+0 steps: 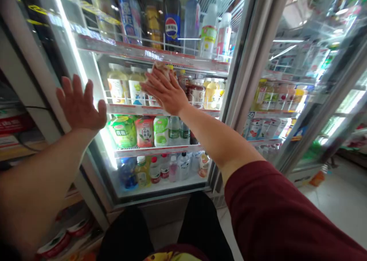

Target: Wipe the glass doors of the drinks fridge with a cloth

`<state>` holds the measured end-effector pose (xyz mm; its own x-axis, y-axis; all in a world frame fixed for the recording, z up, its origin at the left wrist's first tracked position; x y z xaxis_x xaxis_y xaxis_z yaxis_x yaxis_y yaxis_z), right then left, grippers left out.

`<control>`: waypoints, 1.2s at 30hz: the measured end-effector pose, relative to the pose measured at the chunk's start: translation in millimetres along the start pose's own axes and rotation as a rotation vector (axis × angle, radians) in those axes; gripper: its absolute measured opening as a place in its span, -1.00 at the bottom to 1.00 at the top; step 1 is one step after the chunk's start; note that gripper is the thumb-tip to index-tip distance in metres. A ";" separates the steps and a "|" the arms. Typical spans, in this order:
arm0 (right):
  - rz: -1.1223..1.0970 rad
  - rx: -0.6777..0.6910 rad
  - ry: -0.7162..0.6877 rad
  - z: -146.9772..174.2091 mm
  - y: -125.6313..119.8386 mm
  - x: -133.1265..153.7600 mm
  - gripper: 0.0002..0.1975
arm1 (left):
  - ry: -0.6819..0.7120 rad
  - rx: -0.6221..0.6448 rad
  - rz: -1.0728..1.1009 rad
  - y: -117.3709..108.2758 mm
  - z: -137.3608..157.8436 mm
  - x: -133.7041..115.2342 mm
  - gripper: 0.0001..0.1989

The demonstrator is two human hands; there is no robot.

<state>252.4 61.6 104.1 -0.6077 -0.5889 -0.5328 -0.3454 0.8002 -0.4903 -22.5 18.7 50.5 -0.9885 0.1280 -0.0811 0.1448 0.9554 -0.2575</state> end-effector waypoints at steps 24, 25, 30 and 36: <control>0.098 -0.133 0.437 106.3 -17.8 -118.1 -0.41 | 0.003 0.031 0.004 -0.5 -2.5 0.9 -0.09; 0.108 -0.132 0.479 114.6 -17.0 -120.9 -0.41 | 0.003 0.035 -0.001 -0.4 -3.0 0.9 -0.08; 0.111 -0.078 0.496 133.9 -13.4 -132.8 -0.44 | 0.014 0.036 -0.018 0.6 -3.5 1.3 -0.11; 0.143 -0.194 0.679 136.8 -28.8 -157.8 -0.40 | 0.035 0.024 -0.045 2.0 -3.3 3.8 -0.12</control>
<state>456.0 115.9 107.9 -0.9453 -0.3263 -0.0052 -0.3115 0.9070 -0.2833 -26.1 22.0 52.9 -0.9949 0.0949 -0.0349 0.1009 0.9537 -0.2834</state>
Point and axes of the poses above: each hand's wrist, its own z-axis away from the middle knuckle, its own y-axis out of the palm, x = y × z, the point moved 9 cm from there along -z, towards the middle knuckle, and after that the axes turned 3 degrees about -x, right-handed, at the moved point
